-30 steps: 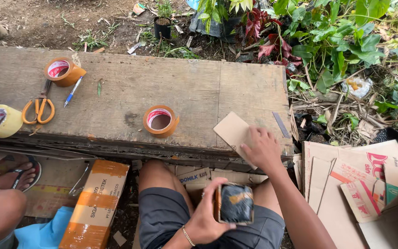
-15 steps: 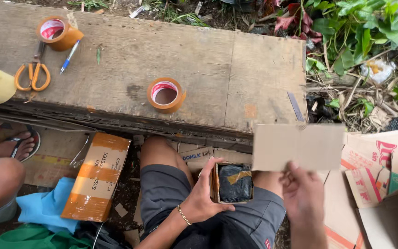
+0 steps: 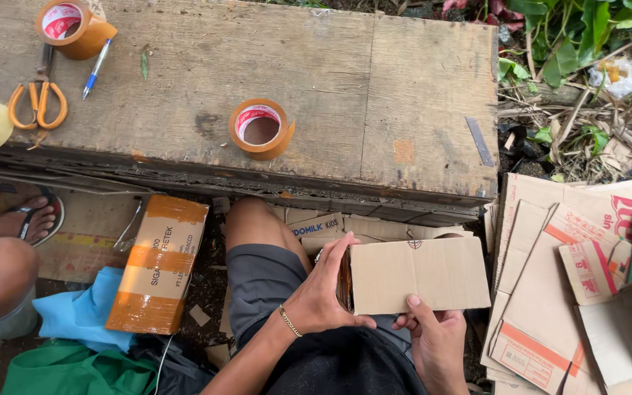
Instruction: The person cuts and folds pieces of cardboard to form a small rectangular box, then secures the edges and seams with brown packing tape. The finished box is placed on a wooden workbench.
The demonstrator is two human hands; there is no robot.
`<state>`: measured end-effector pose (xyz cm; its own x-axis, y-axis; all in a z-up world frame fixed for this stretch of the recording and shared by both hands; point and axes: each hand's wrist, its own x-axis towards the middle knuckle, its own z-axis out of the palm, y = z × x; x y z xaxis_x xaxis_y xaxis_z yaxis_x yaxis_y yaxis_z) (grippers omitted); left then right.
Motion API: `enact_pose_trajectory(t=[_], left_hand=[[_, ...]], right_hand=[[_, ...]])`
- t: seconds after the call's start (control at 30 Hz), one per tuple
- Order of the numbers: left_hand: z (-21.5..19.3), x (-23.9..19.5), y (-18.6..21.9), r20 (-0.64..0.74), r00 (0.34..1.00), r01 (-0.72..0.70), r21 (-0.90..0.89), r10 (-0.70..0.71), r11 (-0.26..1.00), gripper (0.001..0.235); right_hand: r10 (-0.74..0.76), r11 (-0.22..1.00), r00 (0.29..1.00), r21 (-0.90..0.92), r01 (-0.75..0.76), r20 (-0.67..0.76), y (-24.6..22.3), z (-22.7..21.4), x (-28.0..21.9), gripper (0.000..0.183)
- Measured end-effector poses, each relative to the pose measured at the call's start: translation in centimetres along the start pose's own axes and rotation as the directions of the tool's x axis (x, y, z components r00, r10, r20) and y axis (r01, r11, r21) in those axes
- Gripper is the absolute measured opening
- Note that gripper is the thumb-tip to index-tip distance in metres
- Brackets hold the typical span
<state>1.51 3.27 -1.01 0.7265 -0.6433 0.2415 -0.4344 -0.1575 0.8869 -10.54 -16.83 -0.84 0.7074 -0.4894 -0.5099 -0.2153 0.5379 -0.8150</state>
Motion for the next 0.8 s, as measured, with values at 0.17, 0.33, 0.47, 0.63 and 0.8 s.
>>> enact_pose_trajectory(t=[0.17, 0.33, 0.47, 0.63, 0.8], left_hand=[[-1.1, 0.2, 1.0, -0.012, 0.999, -0.043, 0.036, 0.044, 0.998, 0.129], [-2.7, 1.1, 1.8, 0.098, 0.995, 0.002, 0.007, -0.002, 1.0, 0.129], [-3.4, 1.4, 2.1, 0.143, 0.99, 0.006, 0.021, -0.009, 1.0, 0.124], [-3.2, 1.7, 1.9, 0.13, 0.991, 0.037, 0.013, -0.039, 0.999, 0.115], [-3.1, 1.0, 1.5, 0.107, 0.994, -0.003, -0.059, 0.009, 0.998, 0.116]], right_hand=[[-0.083, 0.996, 0.994, 0.004, 0.084, -0.068, 1.1, 0.4, -0.8, 0.02], [-0.09, 0.995, 0.995, 0.041, 0.092, -0.04, 1.4, 0.7, -1.2, 0.022], [-0.119, 0.991, 0.992, 0.06, 0.121, -0.034, 1.3, 1.0, -1.3, 0.023], [-0.092, 0.995, 0.995, 0.039, 0.094, -0.041, 1.0, 1.2, -1.0, 0.024], [-0.088, 0.995, 0.995, 0.045, 0.09, -0.042, 1.2, 1.1, -1.0, 0.024]])
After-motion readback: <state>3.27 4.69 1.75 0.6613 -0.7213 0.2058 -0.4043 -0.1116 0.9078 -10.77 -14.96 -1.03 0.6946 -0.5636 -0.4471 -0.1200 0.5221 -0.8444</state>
